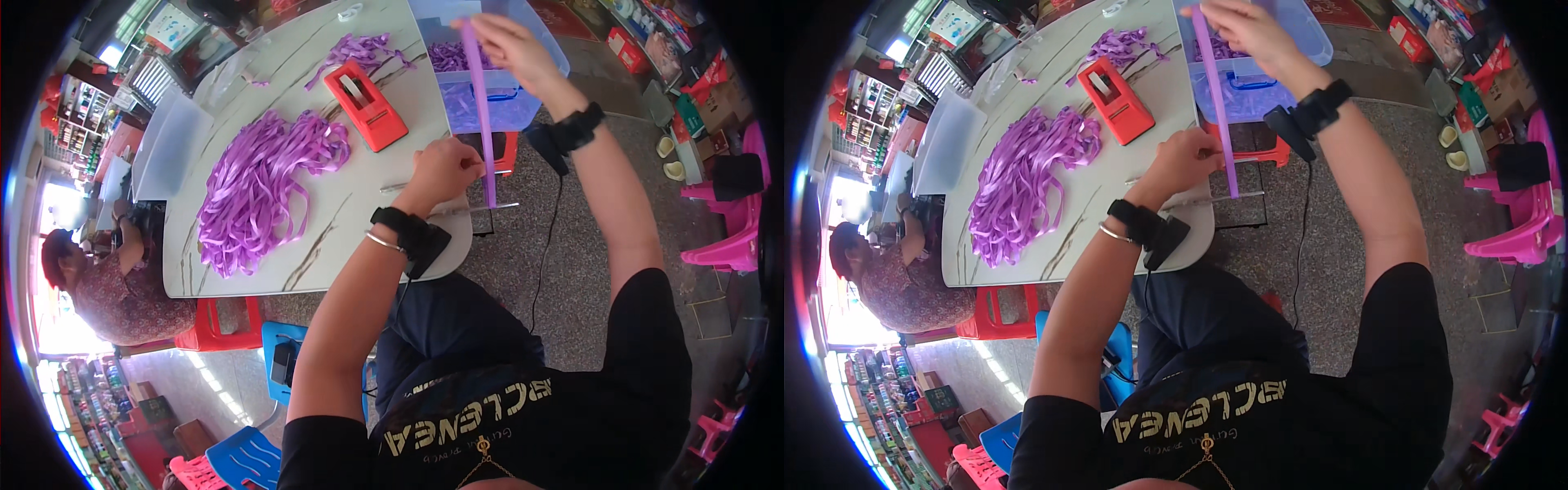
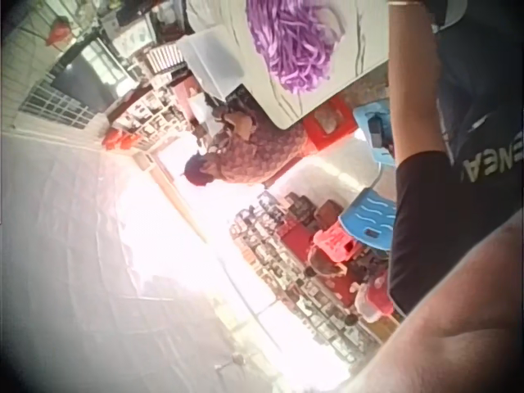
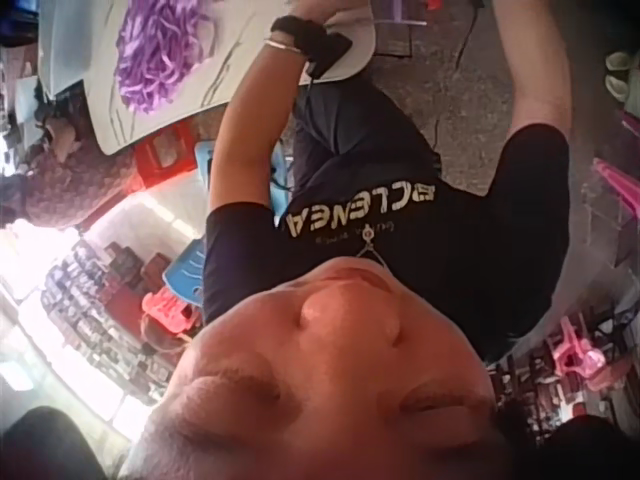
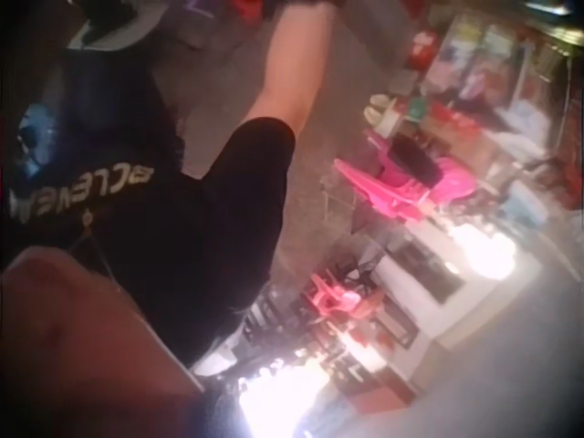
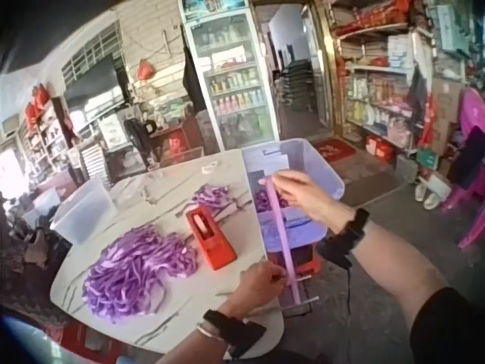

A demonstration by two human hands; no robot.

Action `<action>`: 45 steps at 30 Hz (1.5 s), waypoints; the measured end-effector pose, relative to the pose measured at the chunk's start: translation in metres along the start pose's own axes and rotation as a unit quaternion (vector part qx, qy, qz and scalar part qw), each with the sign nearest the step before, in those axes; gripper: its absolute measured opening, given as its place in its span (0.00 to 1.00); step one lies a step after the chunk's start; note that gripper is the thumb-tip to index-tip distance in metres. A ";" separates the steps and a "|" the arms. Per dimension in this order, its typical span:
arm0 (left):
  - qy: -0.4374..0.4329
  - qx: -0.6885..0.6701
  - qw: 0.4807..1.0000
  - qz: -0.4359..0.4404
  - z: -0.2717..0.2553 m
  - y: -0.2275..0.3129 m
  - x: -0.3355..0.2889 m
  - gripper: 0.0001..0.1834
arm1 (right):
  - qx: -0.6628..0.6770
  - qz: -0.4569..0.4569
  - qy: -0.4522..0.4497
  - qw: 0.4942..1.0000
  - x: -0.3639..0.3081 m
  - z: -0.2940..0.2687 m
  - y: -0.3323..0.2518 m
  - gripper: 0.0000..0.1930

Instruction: The person is assembling purple lanyards by tying ribbon and using tape.

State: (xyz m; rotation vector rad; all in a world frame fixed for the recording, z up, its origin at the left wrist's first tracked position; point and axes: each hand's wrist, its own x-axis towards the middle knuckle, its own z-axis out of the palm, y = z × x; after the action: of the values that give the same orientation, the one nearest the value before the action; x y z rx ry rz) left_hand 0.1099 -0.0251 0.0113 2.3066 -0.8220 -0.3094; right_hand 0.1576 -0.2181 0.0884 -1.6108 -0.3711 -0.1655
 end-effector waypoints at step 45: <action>0.031 -0.125 0.991 -0.023 -0.003 -0.007 0.002 0.12 | 0.195 0.325 0.035 0.925 -0.104 0.037 0.093 0.14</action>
State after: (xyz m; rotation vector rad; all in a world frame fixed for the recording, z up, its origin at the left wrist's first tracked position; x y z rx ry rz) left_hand 0.1162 -0.0207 0.0084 2.0920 -0.6595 -0.3388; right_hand 0.0873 -0.1988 -0.0359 -1.2510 0.1916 0.3397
